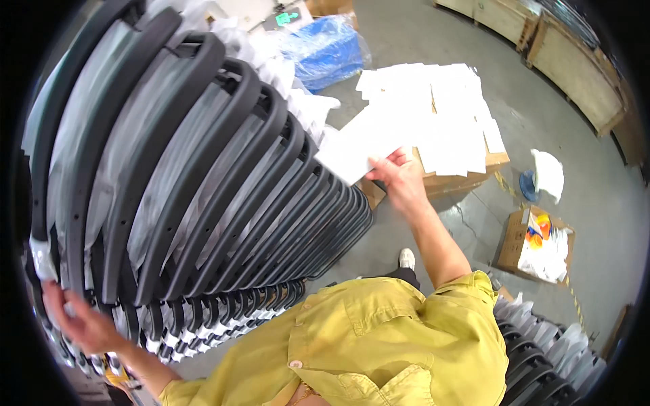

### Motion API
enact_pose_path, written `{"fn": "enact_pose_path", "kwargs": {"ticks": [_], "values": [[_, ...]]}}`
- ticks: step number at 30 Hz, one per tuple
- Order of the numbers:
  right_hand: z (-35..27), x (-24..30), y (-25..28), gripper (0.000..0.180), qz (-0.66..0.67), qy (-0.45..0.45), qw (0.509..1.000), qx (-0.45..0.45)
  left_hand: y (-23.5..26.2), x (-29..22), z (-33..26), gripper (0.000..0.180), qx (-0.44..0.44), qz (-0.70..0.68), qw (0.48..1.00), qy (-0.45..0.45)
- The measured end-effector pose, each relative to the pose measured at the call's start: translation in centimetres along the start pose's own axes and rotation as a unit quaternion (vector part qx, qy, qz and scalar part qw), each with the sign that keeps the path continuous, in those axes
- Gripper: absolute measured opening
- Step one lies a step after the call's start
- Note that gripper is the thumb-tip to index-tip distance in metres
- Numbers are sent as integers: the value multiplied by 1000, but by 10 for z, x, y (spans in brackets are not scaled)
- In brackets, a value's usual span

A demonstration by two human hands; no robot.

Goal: Applying protective foam padding to metal chair frames.

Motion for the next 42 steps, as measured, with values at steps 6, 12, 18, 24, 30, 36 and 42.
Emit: {"fn": "enact_pose_path", "kwargs": {"ticks": [6,12,18,24,30,36,42], "values": [[-40,22,-93,27,144,-65,971,177,-110,-168,-99,53,467,-561,540,418],[0,93,-59,21,-94,179,976,79,-81,-141,-49,20,544,-382,691,284],[-5,113,-149,34,-203,43,827,522,-62,-130,9,17,490,-424,706,285],[20,85,-236,25,2,-144,878,456,-63,-61,97,29,92,-89,987,95],[13,80,-303,24,60,-134,893,424,-108,-8,142,46,316,83,913,243],[9,89,-330,19,75,-89,898,423,-108,-20,141,29,320,-228,816,425],[3,69,-320,15,27,-122,894,430,-114,-9,126,24,212,-279,900,260]]}}
Point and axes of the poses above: each hand's wrist, its own z-axis towards the middle knuckle, its own y-axis out of the back of the hand, x = y × z, the point moved 2 cm from there along z, towards the middle knuckle, and after that the axes turned 13 degrees about y, right-handed, at the moved point
